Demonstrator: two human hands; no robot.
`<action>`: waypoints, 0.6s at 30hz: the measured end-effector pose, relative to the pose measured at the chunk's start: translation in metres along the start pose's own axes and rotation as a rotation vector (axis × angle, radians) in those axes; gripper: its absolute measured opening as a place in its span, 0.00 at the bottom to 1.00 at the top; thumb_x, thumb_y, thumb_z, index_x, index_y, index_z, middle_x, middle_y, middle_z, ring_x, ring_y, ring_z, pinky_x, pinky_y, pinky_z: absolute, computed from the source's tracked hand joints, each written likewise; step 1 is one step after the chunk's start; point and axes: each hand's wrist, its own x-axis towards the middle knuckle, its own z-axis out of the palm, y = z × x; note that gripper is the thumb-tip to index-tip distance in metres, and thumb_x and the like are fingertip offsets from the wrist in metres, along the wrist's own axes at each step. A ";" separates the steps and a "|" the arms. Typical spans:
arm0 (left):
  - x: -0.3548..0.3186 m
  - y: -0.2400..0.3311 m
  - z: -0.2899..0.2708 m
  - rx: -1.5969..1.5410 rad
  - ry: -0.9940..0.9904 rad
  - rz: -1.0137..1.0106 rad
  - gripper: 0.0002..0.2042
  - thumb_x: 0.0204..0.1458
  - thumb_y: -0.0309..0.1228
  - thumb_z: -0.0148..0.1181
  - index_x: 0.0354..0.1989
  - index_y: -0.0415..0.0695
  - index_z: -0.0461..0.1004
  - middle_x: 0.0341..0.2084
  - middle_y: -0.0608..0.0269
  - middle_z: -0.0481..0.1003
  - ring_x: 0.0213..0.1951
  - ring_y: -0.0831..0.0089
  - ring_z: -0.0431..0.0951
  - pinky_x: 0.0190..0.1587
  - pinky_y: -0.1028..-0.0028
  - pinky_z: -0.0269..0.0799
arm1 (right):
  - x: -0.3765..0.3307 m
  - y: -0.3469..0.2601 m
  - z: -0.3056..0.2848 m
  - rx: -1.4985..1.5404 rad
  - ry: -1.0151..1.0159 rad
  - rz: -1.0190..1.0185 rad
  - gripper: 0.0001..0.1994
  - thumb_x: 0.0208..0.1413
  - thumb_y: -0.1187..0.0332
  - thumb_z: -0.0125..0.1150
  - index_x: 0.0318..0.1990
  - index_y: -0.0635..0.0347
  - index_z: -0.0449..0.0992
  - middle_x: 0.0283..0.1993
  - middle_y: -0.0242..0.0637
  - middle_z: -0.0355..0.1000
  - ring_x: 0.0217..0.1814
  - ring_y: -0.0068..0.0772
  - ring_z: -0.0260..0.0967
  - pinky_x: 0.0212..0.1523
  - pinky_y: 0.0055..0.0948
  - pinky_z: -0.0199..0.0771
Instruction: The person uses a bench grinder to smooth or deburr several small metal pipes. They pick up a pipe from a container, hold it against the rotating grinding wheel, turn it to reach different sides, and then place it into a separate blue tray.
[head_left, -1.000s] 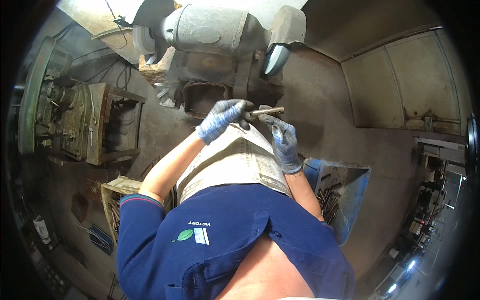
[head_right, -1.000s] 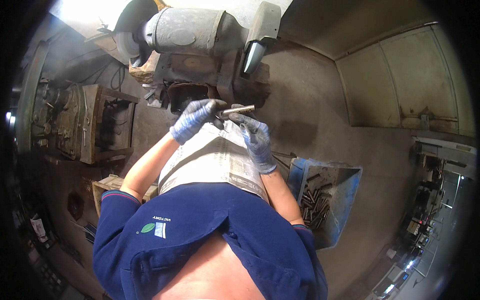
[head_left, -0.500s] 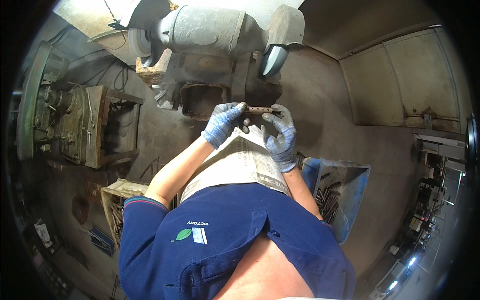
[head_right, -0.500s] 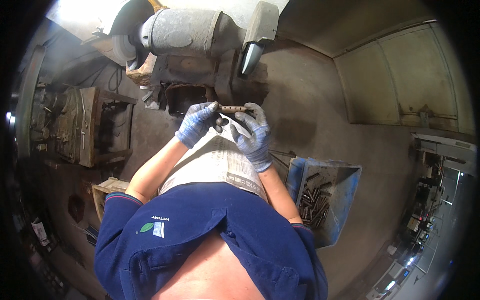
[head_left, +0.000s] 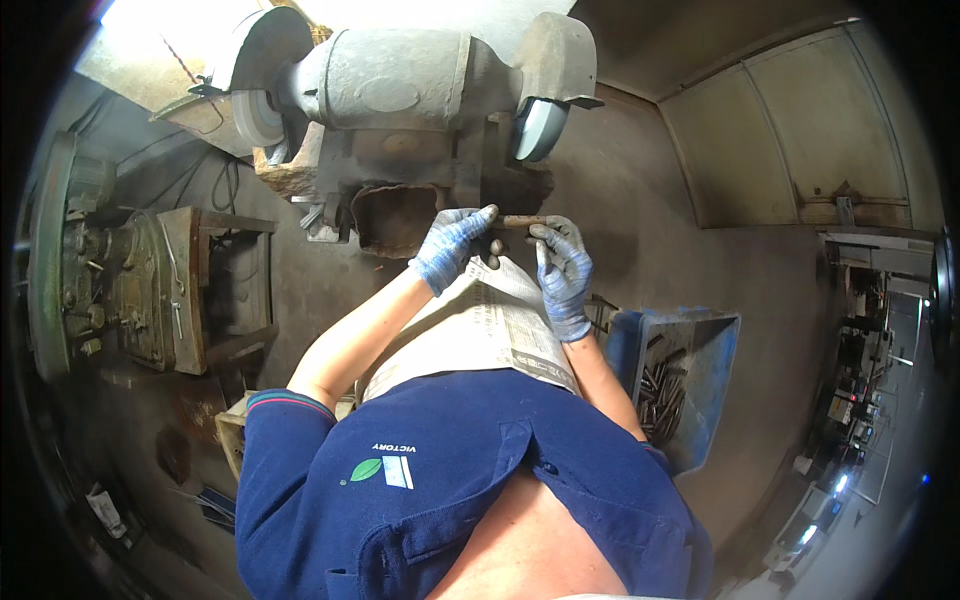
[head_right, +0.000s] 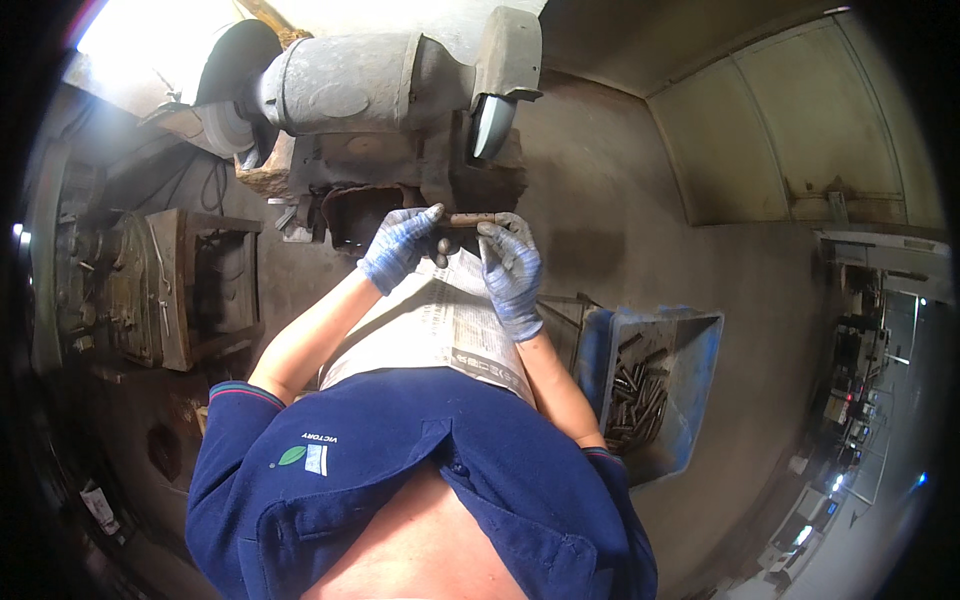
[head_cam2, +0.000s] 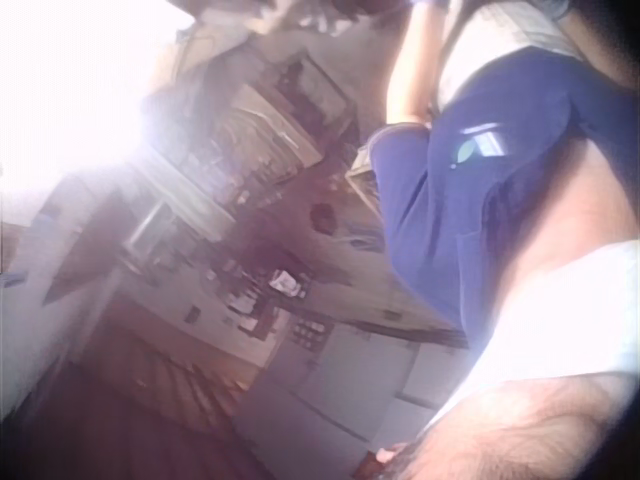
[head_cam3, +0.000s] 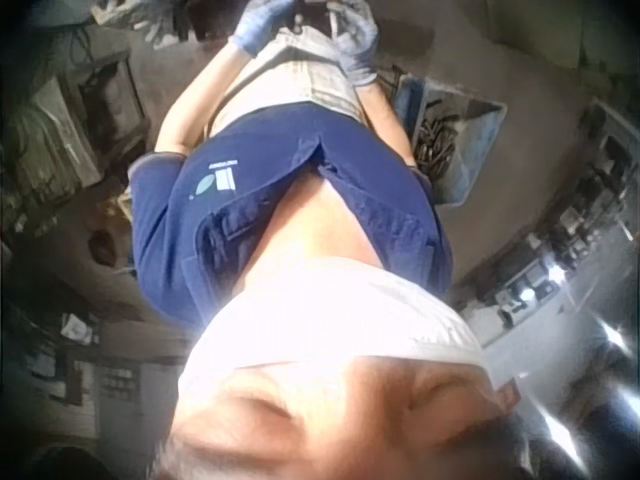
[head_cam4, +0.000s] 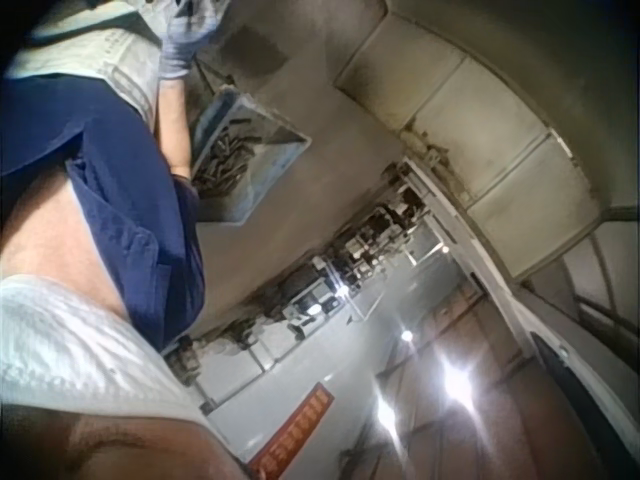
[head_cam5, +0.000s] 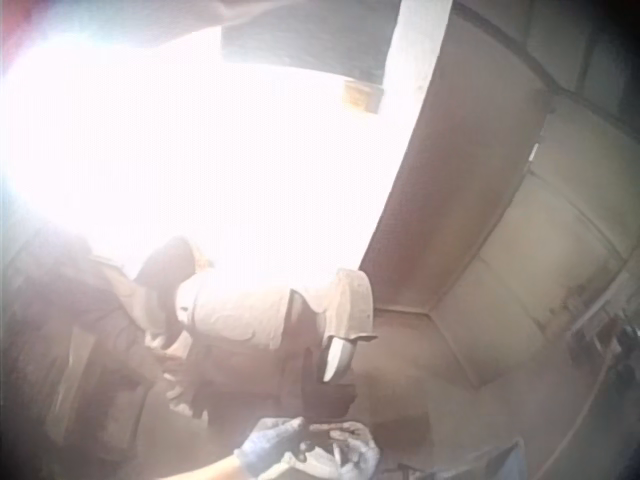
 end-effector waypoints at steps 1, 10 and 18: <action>0.002 0.000 0.000 0.038 0.011 0.032 0.15 0.54 0.37 0.56 0.36 0.33 0.72 0.19 0.58 0.74 0.19 0.72 0.74 0.22 0.76 0.73 | 0.000 0.003 -0.002 0.005 0.001 0.022 0.08 0.53 0.81 0.53 0.40 0.67 0.76 0.47 0.39 0.65 0.47 0.29 0.68 0.45 0.25 0.76; 0.021 -0.004 -0.001 0.425 0.231 0.401 0.08 0.53 0.26 0.57 0.39 0.35 0.74 0.26 0.65 0.76 0.28 0.83 0.73 0.31 0.80 0.72 | 0.022 0.016 -0.012 0.219 0.083 0.077 0.06 0.54 0.80 0.54 0.38 0.68 0.76 0.44 0.38 0.68 0.42 0.29 0.71 0.46 0.24 0.73; 0.057 -0.004 -0.006 0.263 0.252 0.363 0.07 0.51 0.24 0.58 0.38 0.36 0.75 0.27 0.65 0.76 0.28 0.84 0.72 0.31 0.82 0.71 | 0.051 0.034 -0.023 0.253 -0.057 0.127 0.08 0.54 0.81 0.53 0.40 0.70 0.75 0.49 0.39 0.67 0.46 0.27 0.69 0.46 0.24 0.73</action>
